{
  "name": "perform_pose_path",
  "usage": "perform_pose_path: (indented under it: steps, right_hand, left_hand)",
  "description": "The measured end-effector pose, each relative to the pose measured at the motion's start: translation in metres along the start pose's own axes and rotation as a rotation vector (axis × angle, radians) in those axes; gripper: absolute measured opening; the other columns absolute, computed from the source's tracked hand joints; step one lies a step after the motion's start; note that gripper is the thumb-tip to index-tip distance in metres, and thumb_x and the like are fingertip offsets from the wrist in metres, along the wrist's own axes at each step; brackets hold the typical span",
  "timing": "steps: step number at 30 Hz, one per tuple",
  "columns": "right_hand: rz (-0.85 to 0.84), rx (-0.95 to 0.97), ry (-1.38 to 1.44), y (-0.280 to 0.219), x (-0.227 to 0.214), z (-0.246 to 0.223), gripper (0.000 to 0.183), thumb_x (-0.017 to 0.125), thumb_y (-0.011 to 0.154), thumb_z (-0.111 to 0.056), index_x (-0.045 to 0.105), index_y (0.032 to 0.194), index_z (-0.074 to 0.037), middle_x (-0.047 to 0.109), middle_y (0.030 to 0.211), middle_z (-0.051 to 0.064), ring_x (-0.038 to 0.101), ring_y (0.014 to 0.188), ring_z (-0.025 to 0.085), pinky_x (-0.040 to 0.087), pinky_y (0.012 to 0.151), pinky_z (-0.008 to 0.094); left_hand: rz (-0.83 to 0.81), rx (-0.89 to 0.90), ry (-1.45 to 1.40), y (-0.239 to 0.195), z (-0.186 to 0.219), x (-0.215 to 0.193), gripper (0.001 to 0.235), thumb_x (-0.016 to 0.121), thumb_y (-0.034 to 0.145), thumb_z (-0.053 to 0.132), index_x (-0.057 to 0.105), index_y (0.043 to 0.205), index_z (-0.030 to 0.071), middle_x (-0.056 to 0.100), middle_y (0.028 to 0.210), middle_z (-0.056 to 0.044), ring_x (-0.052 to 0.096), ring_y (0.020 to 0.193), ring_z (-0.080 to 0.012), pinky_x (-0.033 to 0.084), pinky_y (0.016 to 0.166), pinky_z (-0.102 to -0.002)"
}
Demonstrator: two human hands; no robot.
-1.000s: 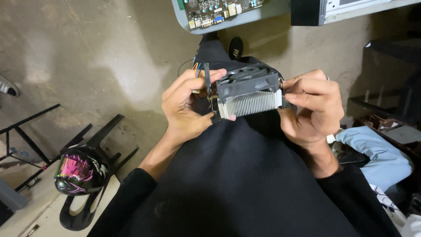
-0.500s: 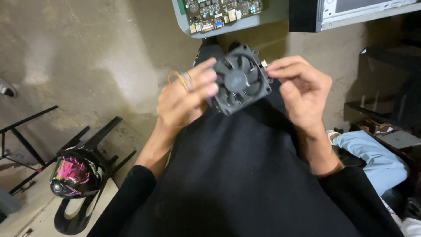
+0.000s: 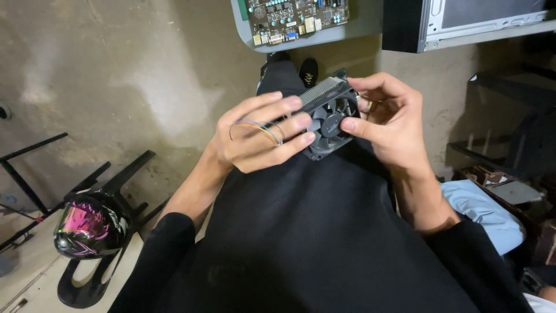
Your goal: The person holds a CPU cooler with fan and heatsink, rotates it to inspect the mounting clips, and then places it onto the motherboard's CPU socket area. They press down to secure the cooler in place.
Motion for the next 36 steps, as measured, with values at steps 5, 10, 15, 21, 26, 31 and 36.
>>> perform_pose_path:
  steps: [5,10,15,21,26,31,36]
  right_hand:
    - [0.12,-0.131,0.171,0.003,-0.011,0.029,0.061,0.093,0.071,0.002,0.063,0.123,0.012,0.072,0.105,0.01,0.073,0.095,0.012,0.065,0.083,0.023]
    - [0.204,-0.165,0.153,-0.004,-0.005,0.009,0.063,0.092,0.073,0.007,0.058,0.126,0.014,0.07,0.113,0.015,0.073,0.109,0.02,0.066,0.092,0.033]
    - [0.284,-0.309,-0.167,-0.016,0.01,-0.02,0.057,0.091,0.082,-0.005,0.061,0.13,0.004,0.062,0.126,0.016,0.065,0.119,0.021,0.063,0.096,0.028]
    - [0.186,-0.418,-0.159,-0.016,0.022,-0.031,0.063,0.085,0.084,-0.017,0.056,0.133,0.011,0.062,0.129,0.025,0.066,0.121,0.03,0.063,0.103,0.036]
    - [0.177,-0.332,-0.167,-0.015,0.009,-0.024,0.03,0.073,0.098,-0.002,0.065,0.125,0.007,0.07,0.119,0.021,0.071,0.109,0.025,0.06,0.1,0.03]
    - [0.07,-0.277,-0.153,-0.013,0.002,-0.017,0.032,0.079,0.094,-0.006,0.067,0.121,0.007,0.071,0.112,0.02,0.068,0.105,0.027,0.059,0.095,0.031]
    - [-0.043,-0.265,-0.182,-0.007,0.007,-0.022,0.03,0.078,0.094,0.004,0.066,0.121,0.009,0.071,0.107,0.022,0.065,0.098,0.028,0.056,0.089,0.033]
  left_hand:
    - [0.231,-0.258,-0.031,-0.035,-0.013,0.021,0.027,0.079,0.089,-0.001,0.075,0.114,0.009,0.073,0.111,-0.018,0.075,0.089,-0.0372,0.068,0.071,-0.044]
    - [0.045,-0.886,-0.416,-0.027,-0.019,0.015,0.071,0.076,0.077,-0.017,0.059,0.143,0.005,0.075,0.109,-0.013,0.071,0.098,-0.0318,0.058,0.088,-0.041]
    - [-0.111,-1.246,-0.99,-0.033,-0.004,0.031,0.101,0.094,0.076,0.026,0.036,0.156,0.003,0.04,0.163,-0.014,0.038,0.157,-0.0263,0.037,0.134,-0.039]
    - [0.272,-1.344,-0.928,-0.057,0.005,0.055,0.074,0.085,0.091,0.01,0.045,0.153,0.004,0.059,0.148,-0.011,0.062,0.131,-0.0185,0.053,0.117,-0.03]
    - [0.234,-1.299,-0.996,-0.076,-0.001,0.055,0.074,0.082,0.093,0.017,0.043,0.155,0.003,0.046,0.163,-0.012,0.053,0.146,-0.0201,0.048,0.123,-0.032]
    - [0.272,-1.267,-1.063,-0.086,-0.003,0.054,0.081,0.086,0.091,0.025,0.045,0.157,0.004,0.05,0.161,-0.009,0.062,0.133,-0.0157,0.053,0.115,-0.03]
    - [0.283,-1.269,-1.049,-0.096,-0.003,0.053,0.083,0.086,0.091,0.022,0.042,0.159,0.003,0.045,0.165,-0.009,0.065,0.129,-0.0158,0.057,0.112,-0.03]
Point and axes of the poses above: each hand's wrist, its own y-axis towards the middle knuckle, its own x-axis out of the palm, z = x × y, the point moved 5 cm from there along y, towards the middle knuckle
